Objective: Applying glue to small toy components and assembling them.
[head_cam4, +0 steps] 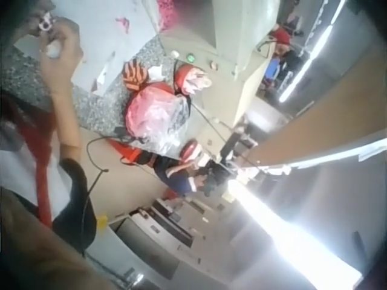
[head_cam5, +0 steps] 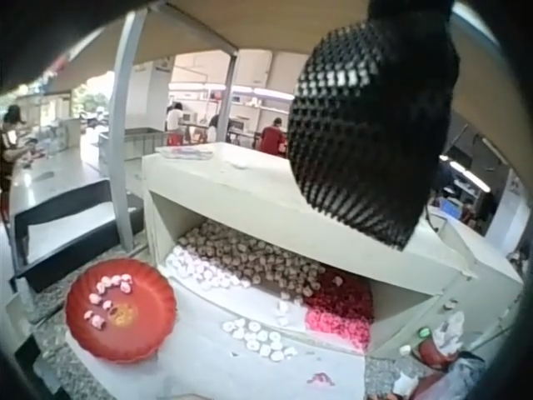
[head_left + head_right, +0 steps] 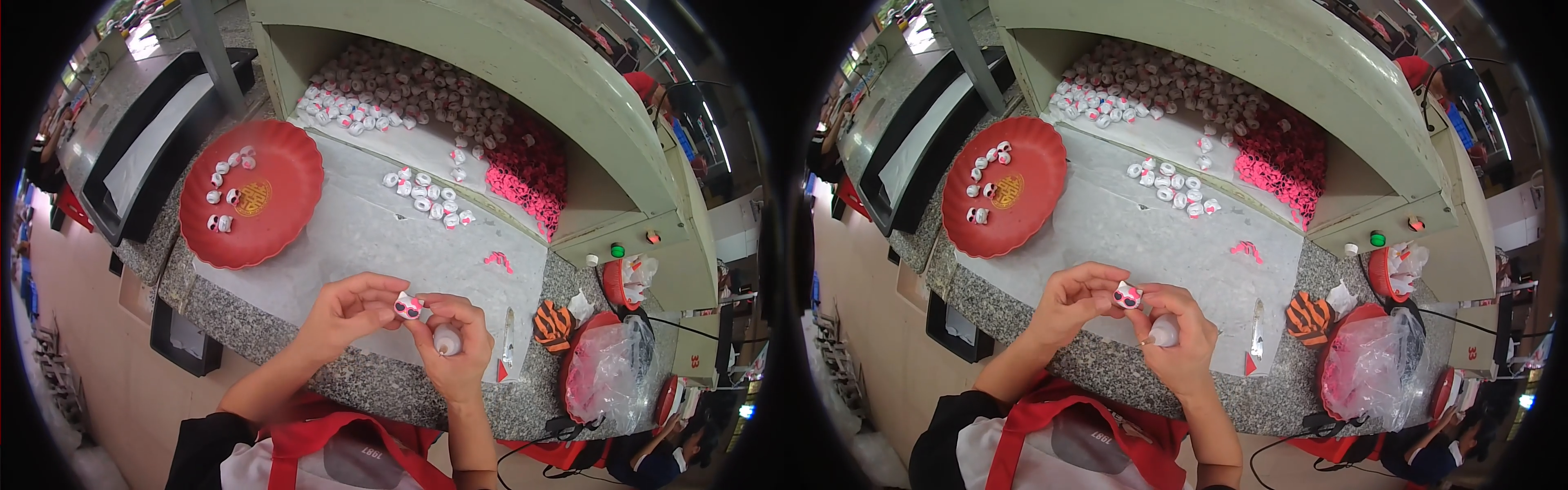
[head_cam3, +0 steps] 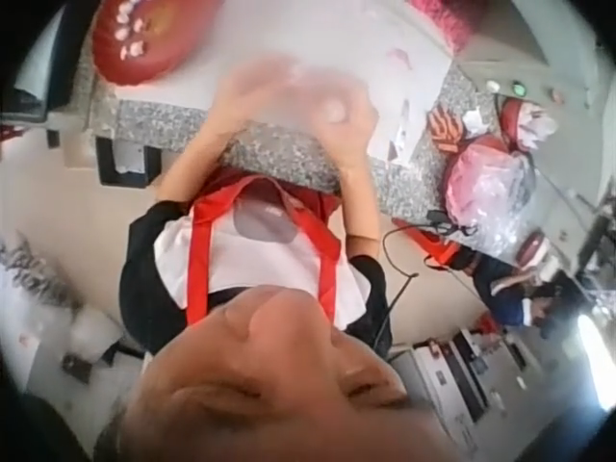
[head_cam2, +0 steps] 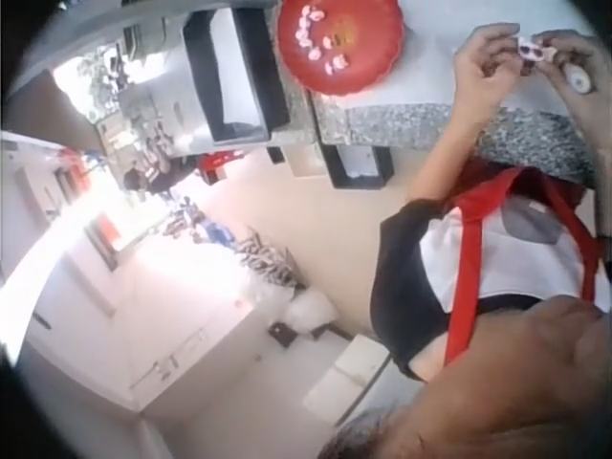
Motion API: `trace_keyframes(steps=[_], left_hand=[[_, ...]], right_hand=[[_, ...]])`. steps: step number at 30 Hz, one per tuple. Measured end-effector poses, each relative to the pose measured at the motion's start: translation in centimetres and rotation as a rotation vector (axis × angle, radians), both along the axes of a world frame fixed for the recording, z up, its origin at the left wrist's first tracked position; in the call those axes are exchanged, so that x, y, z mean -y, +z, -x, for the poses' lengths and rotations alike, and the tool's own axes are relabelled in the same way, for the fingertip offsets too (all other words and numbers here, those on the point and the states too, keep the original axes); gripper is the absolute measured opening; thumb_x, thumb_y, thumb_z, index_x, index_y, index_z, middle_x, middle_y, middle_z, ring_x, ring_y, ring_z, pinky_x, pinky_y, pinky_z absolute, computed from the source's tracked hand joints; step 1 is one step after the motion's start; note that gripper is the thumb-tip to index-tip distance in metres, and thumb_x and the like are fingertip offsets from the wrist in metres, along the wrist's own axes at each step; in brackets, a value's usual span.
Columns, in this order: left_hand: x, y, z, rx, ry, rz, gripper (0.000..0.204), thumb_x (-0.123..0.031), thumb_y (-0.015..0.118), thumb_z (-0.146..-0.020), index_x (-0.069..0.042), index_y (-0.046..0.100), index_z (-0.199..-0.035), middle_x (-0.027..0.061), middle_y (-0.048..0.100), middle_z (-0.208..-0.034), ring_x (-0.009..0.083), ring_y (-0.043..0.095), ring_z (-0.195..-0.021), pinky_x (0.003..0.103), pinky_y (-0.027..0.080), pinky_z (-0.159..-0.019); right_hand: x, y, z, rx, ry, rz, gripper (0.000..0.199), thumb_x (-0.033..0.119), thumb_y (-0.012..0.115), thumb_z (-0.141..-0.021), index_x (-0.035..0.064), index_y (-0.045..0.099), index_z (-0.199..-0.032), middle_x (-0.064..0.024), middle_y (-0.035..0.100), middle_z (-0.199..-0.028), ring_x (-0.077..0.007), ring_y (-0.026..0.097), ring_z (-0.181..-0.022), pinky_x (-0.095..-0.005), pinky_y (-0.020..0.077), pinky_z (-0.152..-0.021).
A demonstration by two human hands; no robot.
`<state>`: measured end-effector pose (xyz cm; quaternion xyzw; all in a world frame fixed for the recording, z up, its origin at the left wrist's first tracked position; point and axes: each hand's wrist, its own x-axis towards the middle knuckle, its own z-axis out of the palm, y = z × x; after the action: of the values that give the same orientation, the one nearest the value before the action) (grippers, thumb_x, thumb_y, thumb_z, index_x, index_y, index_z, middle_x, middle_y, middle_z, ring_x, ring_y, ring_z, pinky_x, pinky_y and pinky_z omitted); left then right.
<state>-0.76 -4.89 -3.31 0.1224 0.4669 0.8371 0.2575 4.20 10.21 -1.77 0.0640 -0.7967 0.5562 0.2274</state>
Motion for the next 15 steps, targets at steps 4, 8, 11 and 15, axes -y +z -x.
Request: trace_keyframes(steps=[4, 8, 11, 15], left_hand=[[-0.5, 0.1, 0.0, 0.141, 0.017, 0.042, 0.023, 0.001, 0.057, -0.078, 0.003, 0.056, -0.101, 0.0117, 0.061, -0.093, 0.0171, 0.059, -0.087, 0.029, 0.05, -0.075], [-0.7, -0.1, -0.4, 0.126, 0.041, 0.026, 0.022, 0.002, 0.057, -0.078, 0.004, 0.055, -0.1, 0.0117, 0.061, -0.094, 0.0173, 0.059, -0.087, 0.03, 0.05, -0.076], [-0.9, -0.1, -0.5, 0.111, 0.049, 0.034, 0.022, 0.003, 0.057, -0.077, 0.004, 0.056, -0.099, 0.0124, 0.061, -0.094, 0.0174, 0.059, -0.088, 0.029, 0.049, -0.078], [-1.2, 0.0, -0.8, 0.093, 0.075, 0.046, 0.022, 0.006, 0.057, -0.076, 0.004, 0.056, -0.098, 0.013, 0.061, -0.094, 0.0169, 0.059, -0.087, 0.028, 0.048, -0.078]], right_hand=[[0.0, -0.5, -0.2, 0.042, -0.003, 0.059, 0.035, -0.012, 0.064, -0.067, 0.0003, 0.048, -0.095, -0.0141, 0.059, -0.094, -0.0067, 0.054, -0.061, -0.0172, 0.0426, -0.052], [0.2, -0.1, -0.7, 0.122, 0.003, 0.178, 0.034, -0.013, 0.06, -0.069, -0.0005, 0.048, -0.098, -0.0144, 0.058, -0.097, -0.0075, 0.055, -0.063, -0.0182, 0.0439, -0.054], [0.4, 0.1, -0.8, 0.22, 0.003, 0.332, 0.032, -0.011, 0.058, -0.071, -0.0012, 0.048, -0.1, -0.0138, 0.058, -0.098, -0.0083, 0.056, -0.064, -0.0194, 0.0447, -0.056], [0.7, 0.1, -0.6, 0.268, -0.055, 0.404, 0.031, -0.009, 0.059, -0.071, -0.0014, 0.049, -0.099, -0.013, 0.059, -0.098, -0.0085, 0.055, -0.064, -0.0195, 0.0454, -0.057]])
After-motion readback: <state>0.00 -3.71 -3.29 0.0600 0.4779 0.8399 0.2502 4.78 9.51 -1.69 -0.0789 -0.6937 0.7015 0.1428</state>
